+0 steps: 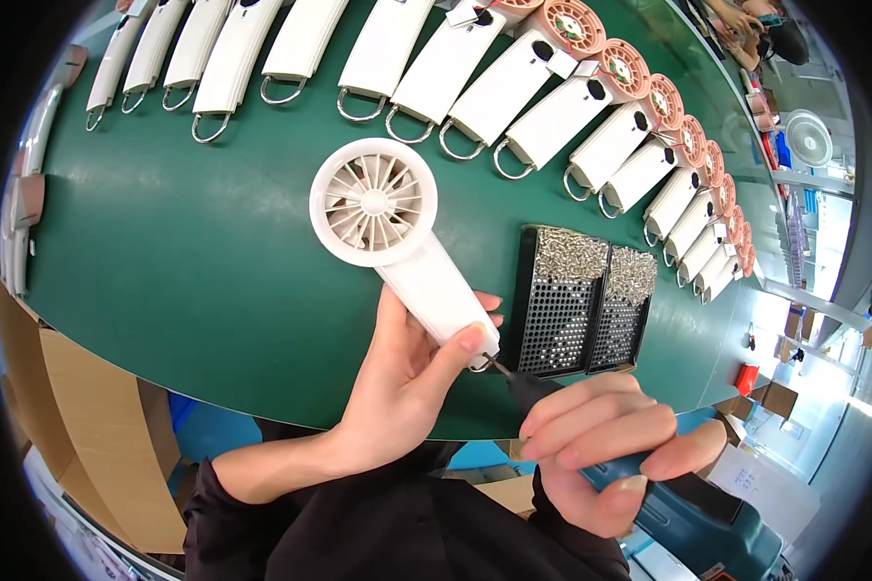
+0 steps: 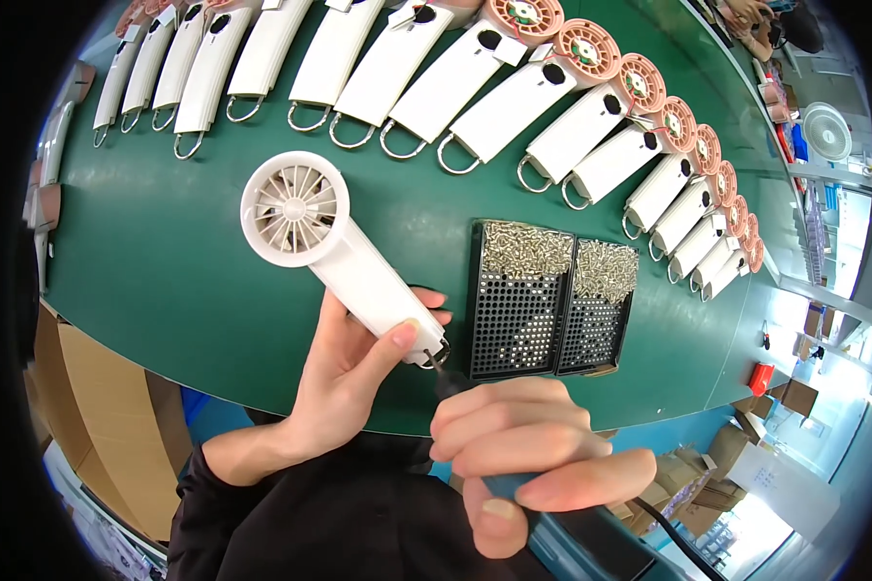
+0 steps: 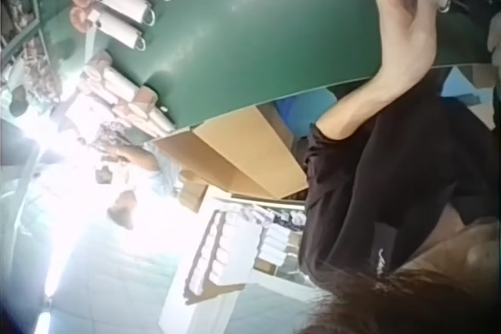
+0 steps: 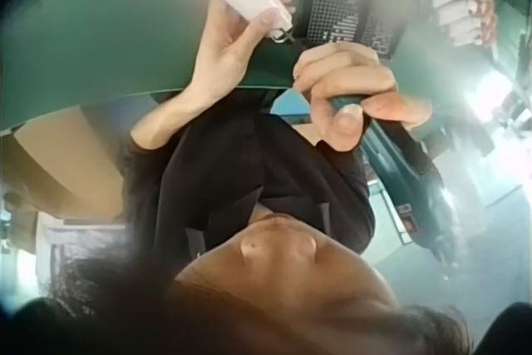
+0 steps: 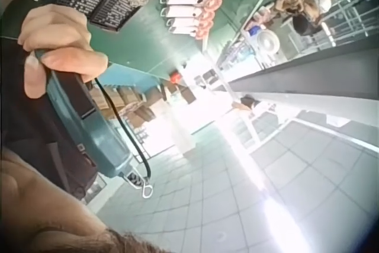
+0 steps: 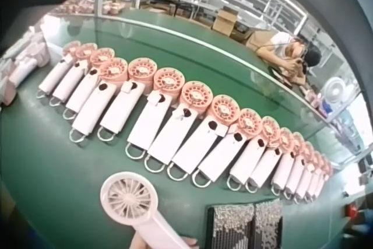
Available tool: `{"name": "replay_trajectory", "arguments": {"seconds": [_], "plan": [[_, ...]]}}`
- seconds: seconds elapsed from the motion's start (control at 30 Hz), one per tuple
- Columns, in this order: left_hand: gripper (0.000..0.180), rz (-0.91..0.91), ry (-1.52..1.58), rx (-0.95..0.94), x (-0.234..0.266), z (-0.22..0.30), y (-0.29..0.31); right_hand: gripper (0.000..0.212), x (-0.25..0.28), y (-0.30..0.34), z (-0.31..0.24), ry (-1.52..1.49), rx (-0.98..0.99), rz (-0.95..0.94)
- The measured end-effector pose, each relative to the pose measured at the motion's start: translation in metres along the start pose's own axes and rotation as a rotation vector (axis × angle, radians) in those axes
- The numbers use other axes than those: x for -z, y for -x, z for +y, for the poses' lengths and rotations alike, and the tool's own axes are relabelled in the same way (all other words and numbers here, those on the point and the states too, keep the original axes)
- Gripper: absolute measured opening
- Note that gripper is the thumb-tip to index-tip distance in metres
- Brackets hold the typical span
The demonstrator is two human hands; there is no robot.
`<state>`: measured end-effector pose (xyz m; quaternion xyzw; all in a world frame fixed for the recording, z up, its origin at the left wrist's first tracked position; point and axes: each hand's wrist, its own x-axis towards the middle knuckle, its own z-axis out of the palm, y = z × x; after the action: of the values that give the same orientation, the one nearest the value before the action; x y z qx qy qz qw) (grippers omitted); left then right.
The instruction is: The person assembles handheld fans by picking up screws from a tray and driving them into each fan casing using an electric screwdriver, then placing the fans along the assembly line.
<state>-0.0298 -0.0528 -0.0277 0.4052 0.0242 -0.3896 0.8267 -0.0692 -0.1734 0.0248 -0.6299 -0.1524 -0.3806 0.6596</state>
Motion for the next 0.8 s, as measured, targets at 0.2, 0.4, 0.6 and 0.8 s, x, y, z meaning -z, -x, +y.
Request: {"name": "replay_trajectory", "arguments": {"seconds": [0.2,0.4,0.6,0.8], "plan": [[0.048,0.044,-0.019,-0.014,0.000,0.004,0.005,0.028,0.006,-0.004,-0.025,-0.036,0.245,0.076],[0.043,-0.001,-0.649,-0.387,0.022,0.015,0.030,0.018,0.045,-0.009,-0.015,0.299,-0.106,0.475],[0.059,0.042,-1.608,-0.762,0.044,0.041,0.028,0.020,0.051,-0.004,-0.012,0.398,-0.165,0.526],[0.063,0.001,-1.852,-0.694,0.045,0.045,0.038,0.022,0.054,-0.004,-0.010,0.343,-0.179,0.481]]}}
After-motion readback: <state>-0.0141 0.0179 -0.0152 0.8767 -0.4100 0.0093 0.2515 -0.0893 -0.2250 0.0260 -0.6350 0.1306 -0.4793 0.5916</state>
